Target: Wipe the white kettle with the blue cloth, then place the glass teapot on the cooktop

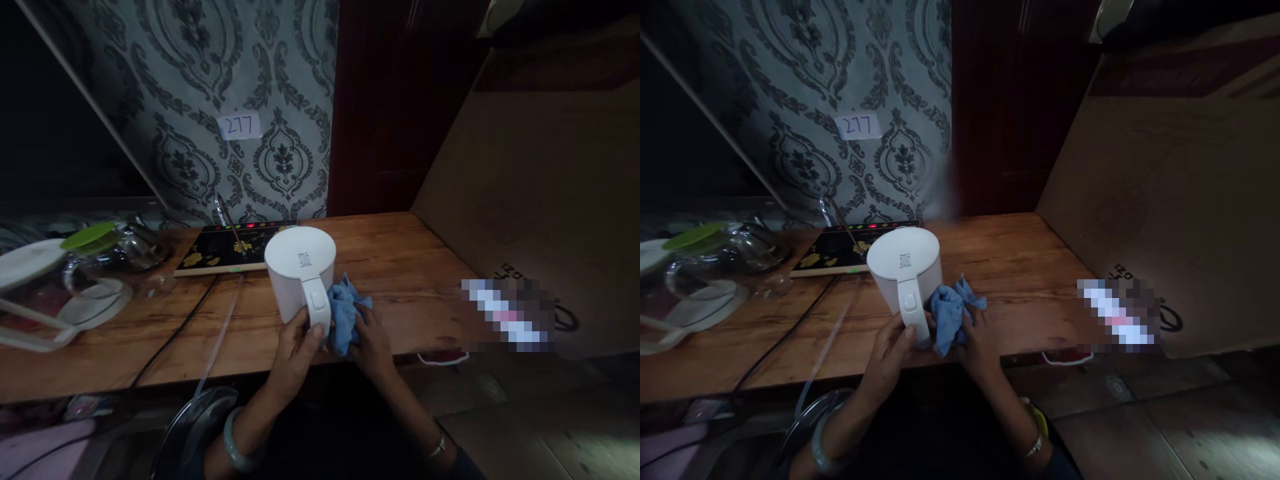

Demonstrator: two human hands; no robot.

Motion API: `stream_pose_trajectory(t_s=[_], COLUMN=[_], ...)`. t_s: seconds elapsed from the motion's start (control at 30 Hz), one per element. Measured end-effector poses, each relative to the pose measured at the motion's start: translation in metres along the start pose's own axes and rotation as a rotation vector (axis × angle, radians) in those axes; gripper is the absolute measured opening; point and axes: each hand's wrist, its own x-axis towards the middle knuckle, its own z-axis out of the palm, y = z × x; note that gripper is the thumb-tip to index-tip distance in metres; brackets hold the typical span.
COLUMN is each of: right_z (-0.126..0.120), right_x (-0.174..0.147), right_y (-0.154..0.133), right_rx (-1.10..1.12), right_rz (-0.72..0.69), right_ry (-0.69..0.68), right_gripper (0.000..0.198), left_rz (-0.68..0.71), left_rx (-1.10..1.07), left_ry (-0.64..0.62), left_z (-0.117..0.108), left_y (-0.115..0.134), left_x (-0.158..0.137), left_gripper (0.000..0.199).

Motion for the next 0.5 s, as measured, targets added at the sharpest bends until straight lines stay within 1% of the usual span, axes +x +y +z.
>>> stream_pose_trajectory(t_s=[0.07,0.13,0.2,0.27,0.3,0.37,0.43,0.5], right_z=[-0.01,-0.02,-0.031,-0.043,-0.048,-0.057,-0.059,-0.051], right_x=[0.003,0.011,0.022,0.033,0.039,0.05,0.062,0.074], right_y=[0.009,0.018,0.022,0.019,0.014,0.001,-0.015,-0.029], right_rx=[-0.022,0.034,0.169,0.323,0.374,0.386,0.345,0.364], right_rz=[0.075,0.176,0.295,0.369,0.378,0.338,0.224,0.098], right_ry=[0.018,0.103,0.223,0.333,0.376,0.415,0.401,0.365], right_gripper=[0.061,0.05,0.039,0.036,0.038,0.043,0.049,0.06], left_rz=[-0.025,-0.027,-0.018,0.004,0.015,0.025,0.008,-0.029], left_rx=[-0.031,-0.049,-0.06,-0.081,-0.099,-0.142,-0.189,-0.24], left_ry=[-0.023,-0.011,0.027,0.07,0.093,0.14,0.174,0.181], left_z=[0.001,0.003,0.008,0.012,0.014,0.015,0.011,0.002], left_y=[-0.004,-0.011,-0.017,-0.021,-0.022,-0.023,-0.024,-0.025], left_x=[0.0,0.0,0.0,0.001,0.002,0.003,0.003,0.003], left_gripper=[0.042,0.043,0.045,0.048,0.05,0.055,0.057,0.059])
